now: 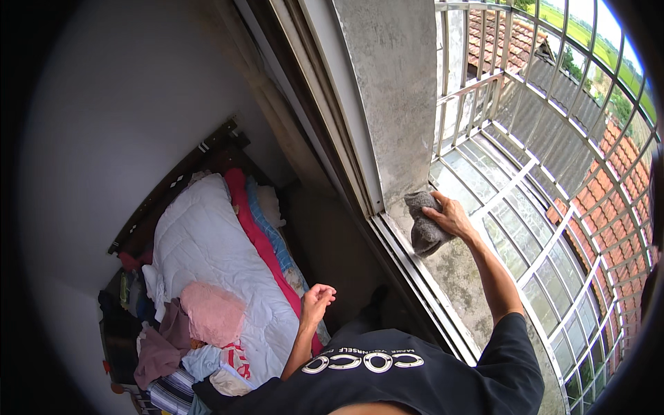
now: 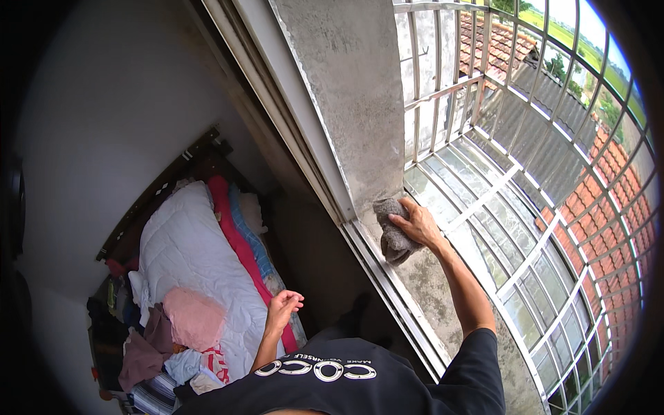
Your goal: The person wipes a metal window grille and window frame with a cloth, then moves inside to wipe a bed frame and the floor. The person uses a cloth to clean multiple surfaces in sequence.
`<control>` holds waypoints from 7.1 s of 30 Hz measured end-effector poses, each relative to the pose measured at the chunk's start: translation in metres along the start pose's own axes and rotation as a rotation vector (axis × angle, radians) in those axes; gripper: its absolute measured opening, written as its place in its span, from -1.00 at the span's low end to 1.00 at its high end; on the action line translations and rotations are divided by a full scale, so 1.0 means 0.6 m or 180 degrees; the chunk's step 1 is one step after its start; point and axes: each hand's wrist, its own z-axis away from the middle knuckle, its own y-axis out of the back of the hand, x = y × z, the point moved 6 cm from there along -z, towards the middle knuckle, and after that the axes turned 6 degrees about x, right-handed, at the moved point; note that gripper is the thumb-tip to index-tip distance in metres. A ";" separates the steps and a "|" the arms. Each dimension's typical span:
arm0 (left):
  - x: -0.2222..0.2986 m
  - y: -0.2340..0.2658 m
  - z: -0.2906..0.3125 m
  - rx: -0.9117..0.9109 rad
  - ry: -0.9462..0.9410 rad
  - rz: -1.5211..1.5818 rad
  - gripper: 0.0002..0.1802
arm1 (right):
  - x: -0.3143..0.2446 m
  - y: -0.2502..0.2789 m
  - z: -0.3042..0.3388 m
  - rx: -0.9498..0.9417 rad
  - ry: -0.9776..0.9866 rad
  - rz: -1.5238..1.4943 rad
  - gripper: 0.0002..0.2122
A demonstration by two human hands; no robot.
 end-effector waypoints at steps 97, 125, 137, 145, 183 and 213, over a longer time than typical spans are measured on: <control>0.078 0.072 -0.240 -0.0924 -0.1259 -0.1754 -0.56 | -0.288 0.038 -0.059 0.0578 0.1016 0.0626 -0.65; 0.538 -0.073 -0.188 0.0874 -0.3990 -0.1214 0.04 | -1.342 0.719 -0.331 0.4643 0.3347 0.1643 -0.64; 0.541 -0.076 -0.199 0.1083 -0.3941 -0.1082 0.01 | -1.233 0.615 -0.321 0.3990 0.4119 0.1731 -0.71; 0.538 -0.081 -0.186 0.1266 -0.3915 -0.0739 -0.01 | -0.981 0.461 -0.251 0.3315 0.4512 0.1479 -0.59; 0.129 -0.151 -0.175 -0.0992 -0.0292 0.0588 -0.80 | -0.037 -0.033 0.090 -0.0324 -0.0170 -0.0862 -0.61; -0.209 0.085 -0.175 -0.0643 0.1345 -0.0224 -0.79 | -0.047 -0.320 -0.029 -0.0470 0.0690 0.1660 -0.71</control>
